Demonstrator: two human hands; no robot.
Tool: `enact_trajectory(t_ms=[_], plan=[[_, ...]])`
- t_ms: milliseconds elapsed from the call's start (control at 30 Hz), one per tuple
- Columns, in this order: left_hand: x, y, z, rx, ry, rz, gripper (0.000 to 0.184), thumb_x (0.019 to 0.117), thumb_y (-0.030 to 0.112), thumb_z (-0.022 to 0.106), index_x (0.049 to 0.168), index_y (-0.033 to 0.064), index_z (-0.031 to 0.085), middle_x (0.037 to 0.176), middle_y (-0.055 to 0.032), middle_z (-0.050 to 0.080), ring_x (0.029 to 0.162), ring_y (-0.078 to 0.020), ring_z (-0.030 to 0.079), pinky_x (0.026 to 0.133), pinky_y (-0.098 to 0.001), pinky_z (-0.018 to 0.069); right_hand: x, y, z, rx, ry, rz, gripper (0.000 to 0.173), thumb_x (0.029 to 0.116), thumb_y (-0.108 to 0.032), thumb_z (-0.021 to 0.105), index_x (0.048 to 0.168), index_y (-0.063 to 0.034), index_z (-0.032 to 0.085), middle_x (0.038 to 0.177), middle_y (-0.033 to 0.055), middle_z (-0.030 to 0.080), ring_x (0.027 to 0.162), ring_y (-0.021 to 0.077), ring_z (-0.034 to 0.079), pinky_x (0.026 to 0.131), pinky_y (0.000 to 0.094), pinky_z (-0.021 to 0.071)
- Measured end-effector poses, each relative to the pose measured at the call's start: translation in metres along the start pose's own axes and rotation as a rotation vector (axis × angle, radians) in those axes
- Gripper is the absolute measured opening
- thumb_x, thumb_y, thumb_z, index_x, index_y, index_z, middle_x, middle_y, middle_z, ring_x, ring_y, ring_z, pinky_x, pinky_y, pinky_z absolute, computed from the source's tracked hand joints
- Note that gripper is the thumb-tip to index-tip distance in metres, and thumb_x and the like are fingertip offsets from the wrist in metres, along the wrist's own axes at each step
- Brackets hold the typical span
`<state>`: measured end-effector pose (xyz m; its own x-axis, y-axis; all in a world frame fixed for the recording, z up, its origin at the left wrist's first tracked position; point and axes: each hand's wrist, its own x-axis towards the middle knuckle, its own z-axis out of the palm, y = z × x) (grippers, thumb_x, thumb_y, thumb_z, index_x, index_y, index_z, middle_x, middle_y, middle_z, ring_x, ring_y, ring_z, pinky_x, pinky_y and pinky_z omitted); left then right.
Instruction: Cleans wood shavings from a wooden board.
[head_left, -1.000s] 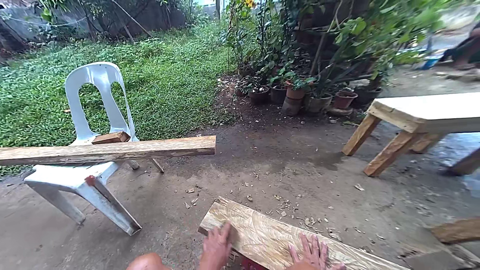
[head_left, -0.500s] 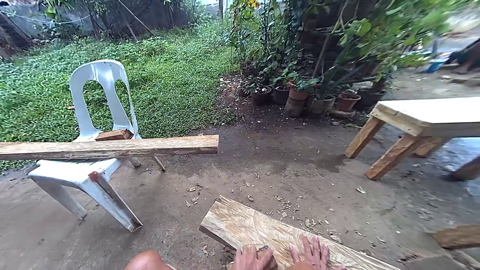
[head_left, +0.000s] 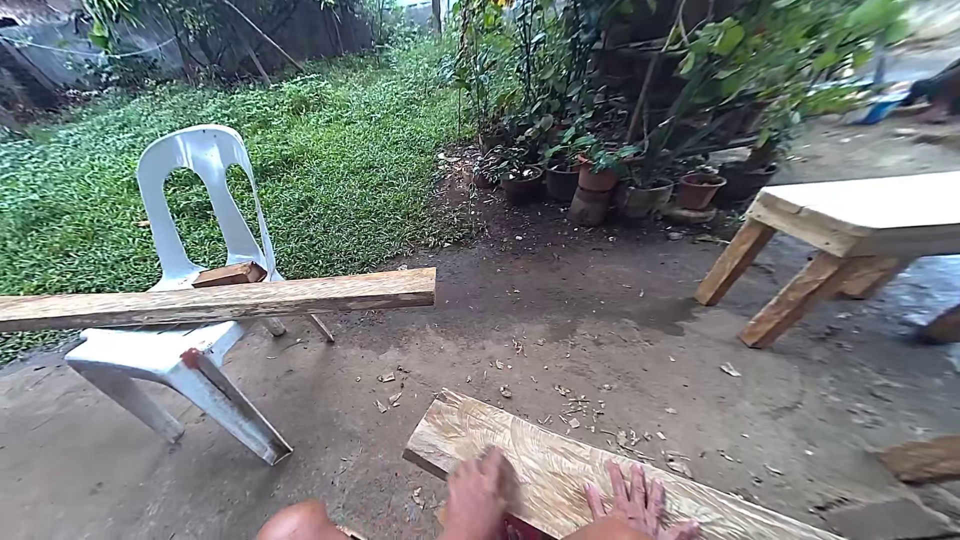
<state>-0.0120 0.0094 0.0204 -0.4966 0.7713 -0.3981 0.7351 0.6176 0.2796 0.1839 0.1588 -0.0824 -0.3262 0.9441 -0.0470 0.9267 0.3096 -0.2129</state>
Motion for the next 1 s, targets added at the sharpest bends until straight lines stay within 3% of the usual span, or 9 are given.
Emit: enact_trajectory(t_ms=[100, 167, 367, 467, 533, 667, 733, 800, 1000], plan=[[-0.012, 0.020, 0.032, 0.123, -0.087, 0.287, 0.069, 0.1005, 0.040, 0.062, 0.162, 0.0347, 0.032, 0.137, -0.0310, 0.057, 0.125, -0.0505, 0.056, 0.096, -0.0650, 0.0482, 0.002, 0.005, 0.002, -0.016, -0.035, -0.005, 0.081, 0.0969, -0.071, 0.033, 0.160, -0.0202, 0.036, 0.168, 0.0197, 0.023, 0.155, 0.0477, 0.016, 0.111, 0.0827, 0.0019], [-0.006, 0.003, 0.036, 0.121, -0.040, 0.265, 0.071, 0.0984, 0.043, 0.064, 0.162, 0.0385, 0.032, 0.136, -0.0307, 0.058, 0.123, -0.0510, 0.057, 0.096, -0.0664, 0.0485, 0.003, 0.008, 0.006, -0.009, -0.004, -0.020, 0.082, 0.0962, -0.073, 0.033, 0.159, -0.0201, 0.038, 0.167, 0.0192, 0.026, 0.154, 0.0478, 0.018, 0.111, 0.0831, 0.0022], [0.042, -0.097, -0.023, -0.022, 0.157, -0.348, 0.082, 0.0964, 0.042, 0.067, 0.165, 0.0340, 0.022, 0.150, -0.0305, 0.047, 0.130, -0.0505, 0.054, 0.100, -0.0657, 0.0490, -0.002, -0.003, -0.018, 0.020, -0.086, 0.005, 0.079, 0.0983, -0.067, 0.038, 0.160, -0.0192, 0.035, 0.168, 0.0193, 0.022, 0.155, 0.0474, 0.014, 0.113, 0.0807, 0.0013], [0.047, -0.090, -0.042, -0.062, 0.138, -0.465, 0.084, 0.0976, 0.038, 0.067, 0.166, 0.0309, 0.018, 0.152, -0.0294, 0.044, 0.132, -0.0493, 0.052, 0.102, -0.0632, 0.0488, 0.000, -0.001, -0.009, 0.016, -0.026, 0.006, 0.078, 0.0973, -0.067, 0.039, 0.159, -0.0193, 0.039, 0.167, 0.0206, 0.025, 0.155, 0.0482, 0.016, 0.112, 0.0815, 0.0021], [0.034, -0.058, -0.037, -0.048, 0.101, -0.359, 0.081, 0.0979, 0.035, 0.067, 0.166, 0.0292, 0.022, 0.151, -0.0319, 0.045, 0.133, -0.0523, 0.051, 0.104, -0.0656, 0.0460, -0.003, -0.009, -0.024, 0.055, -0.068, 0.027, 0.075, 0.0989, -0.063, 0.043, 0.159, -0.0180, 0.038, 0.168, 0.0206, 0.023, 0.155, 0.0479, 0.013, 0.113, 0.0803, 0.0003], [-0.003, 0.011, 0.012, 0.023, -0.005, 0.098, 0.071, 0.0987, 0.033, 0.066, 0.162, 0.0283, 0.034, 0.141, -0.0348, 0.053, 0.127, -0.0541, 0.054, 0.101, -0.0687, 0.0457, -0.003, -0.003, -0.013, 0.029, -0.038, 0.002, 0.078, 0.0983, -0.066, 0.039, 0.159, -0.0179, 0.038, 0.167, 0.0222, 0.024, 0.154, 0.0498, 0.014, 0.112, 0.0824, 0.0025], [-0.013, 0.025, 0.032, 0.102, -0.059, 0.265, 0.070, 0.1001, 0.038, 0.063, 0.163, 0.0331, 0.032, 0.136, -0.0319, 0.058, 0.123, -0.0513, 0.057, 0.096, -0.0659, 0.0485, 0.000, 0.006, 0.005, 0.012, 0.035, -0.027, 0.081, 0.0965, -0.071, 0.036, 0.158, -0.0189, 0.040, 0.166, 0.0220, 0.028, 0.153, 0.0505, 0.019, 0.111, 0.0834, 0.0038], [-0.011, 0.018, 0.041, 0.130, -0.059, 0.291, 0.072, 0.0993, 0.044, 0.062, 0.163, 0.0374, 0.029, 0.135, -0.0305, 0.058, 0.122, -0.0499, 0.058, 0.094, -0.0647, 0.0494, 0.001, 0.008, 0.007, 0.012, 0.044, -0.037, 0.082, 0.0962, -0.072, 0.035, 0.158, -0.0187, 0.041, 0.166, 0.0210, 0.029, 0.153, 0.0493, 0.020, 0.111, 0.0829, 0.0038], [0.038, -0.082, -0.008, -0.013, 0.180, -0.281, 0.082, 0.0943, 0.045, 0.068, 0.164, 0.0367, 0.025, 0.145, -0.0305, 0.051, 0.126, -0.0513, 0.056, 0.096, -0.0666, 0.0507, -0.007, -0.006, -0.022, 0.048, -0.048, -0.001, 0.076, 0.0984, -0.066, 0.041, 0.158, -0.0181, 0.040, 0.167, 0.0204, 0.025, 0.155, 0.0478, 0.014, 0.113, 0.0810, 0.0011]])
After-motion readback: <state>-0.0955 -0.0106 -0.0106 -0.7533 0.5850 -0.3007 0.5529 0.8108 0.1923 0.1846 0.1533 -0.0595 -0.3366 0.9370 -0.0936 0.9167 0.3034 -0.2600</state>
